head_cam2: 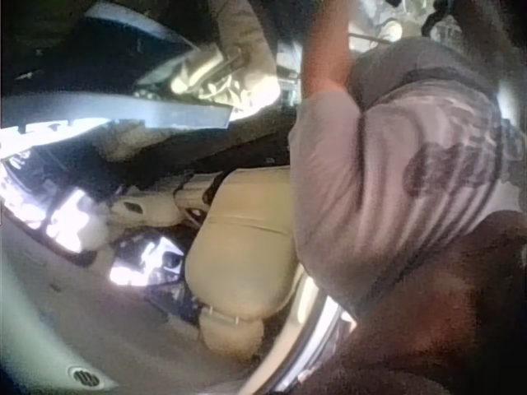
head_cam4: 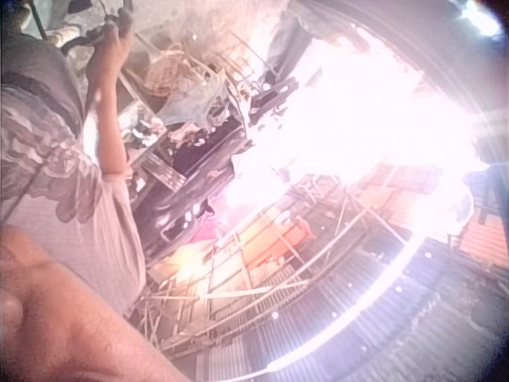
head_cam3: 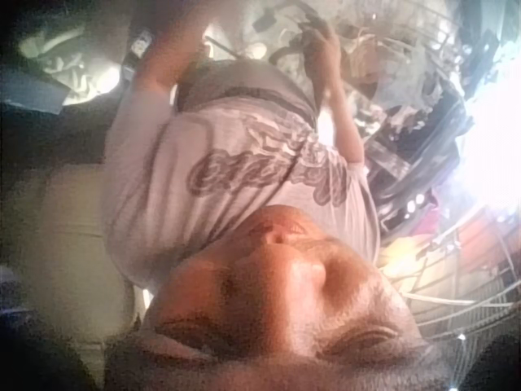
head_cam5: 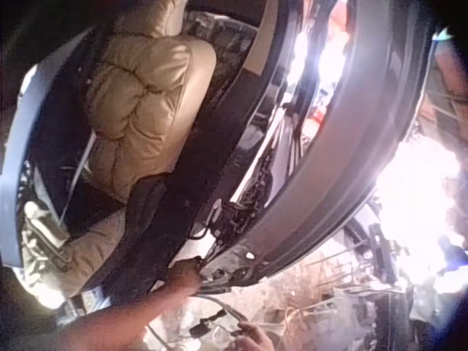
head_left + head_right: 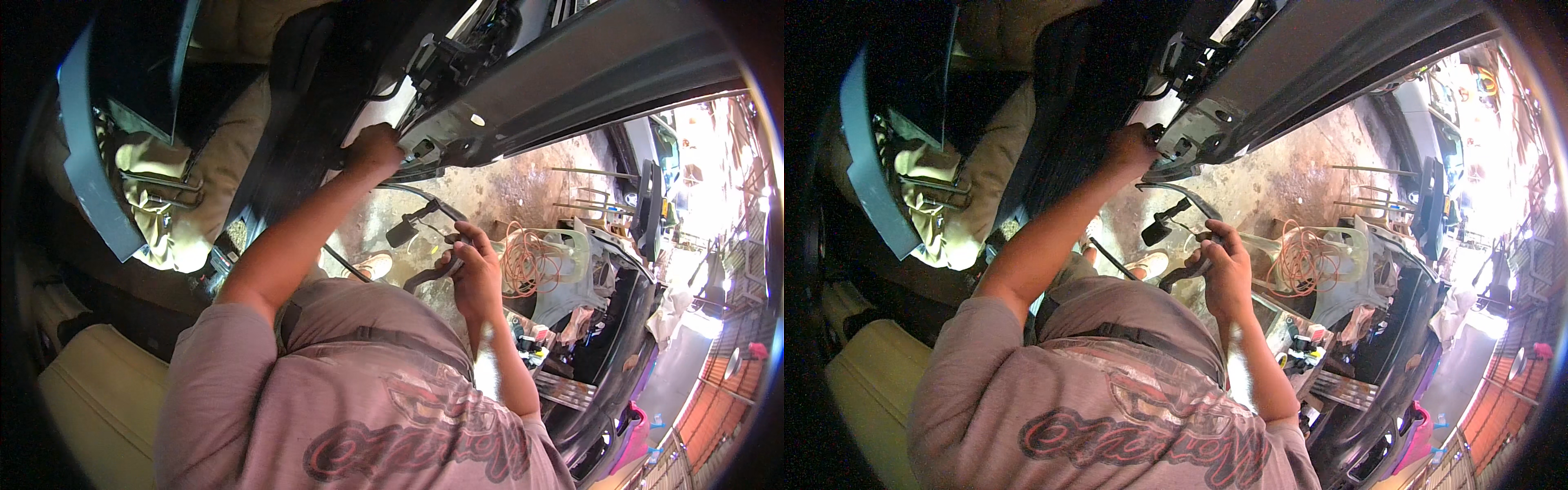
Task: The person installs a black rubber weather seal along the perimeter of a car door frame. They use pliers to cut and adjust the seal, then press it into place along the top, sides, and bottom edges of the door opening.
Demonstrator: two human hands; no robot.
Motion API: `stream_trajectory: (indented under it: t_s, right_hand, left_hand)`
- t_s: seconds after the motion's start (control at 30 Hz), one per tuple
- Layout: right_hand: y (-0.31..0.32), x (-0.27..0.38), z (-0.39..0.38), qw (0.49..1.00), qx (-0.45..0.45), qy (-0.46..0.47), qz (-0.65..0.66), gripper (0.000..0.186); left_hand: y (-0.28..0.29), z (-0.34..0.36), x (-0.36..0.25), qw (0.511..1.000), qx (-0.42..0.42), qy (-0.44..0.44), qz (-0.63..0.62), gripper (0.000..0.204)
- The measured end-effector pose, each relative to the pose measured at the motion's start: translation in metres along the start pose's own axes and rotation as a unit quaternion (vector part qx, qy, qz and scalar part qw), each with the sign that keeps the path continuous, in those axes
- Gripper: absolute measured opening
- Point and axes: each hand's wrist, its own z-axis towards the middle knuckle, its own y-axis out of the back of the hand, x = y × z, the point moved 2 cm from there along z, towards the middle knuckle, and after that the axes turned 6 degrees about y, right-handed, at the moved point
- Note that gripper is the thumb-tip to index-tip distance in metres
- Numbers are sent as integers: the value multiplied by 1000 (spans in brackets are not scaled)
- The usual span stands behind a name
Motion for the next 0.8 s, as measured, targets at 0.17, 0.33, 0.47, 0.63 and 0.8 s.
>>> stream_trajectory:
  t_s: [0.17,0.33,0.47,0.63,0.8]
  right_hand:
    - [6,-2,-2,998,15,-9,60,44]
    - [-5,5,0,998,23,-12,59,43]
    - [-12,8,3,996,28,-24,84,42]
    - [-20,11,3,994,33,-14,105,44]
    - [-39,18,8,984,59,21,167,49]
  left_hand:
    - [3,-43,71,996,59,27,-65,28]
    - [27,-81,76,990,105,69,-60,24]
    - [40,-99,76,981,130,18,-144,30]
    - [66,-125,30,920,286,-28,-266,74]
    - [65,-123,-3,881,300,-22,-364,57]
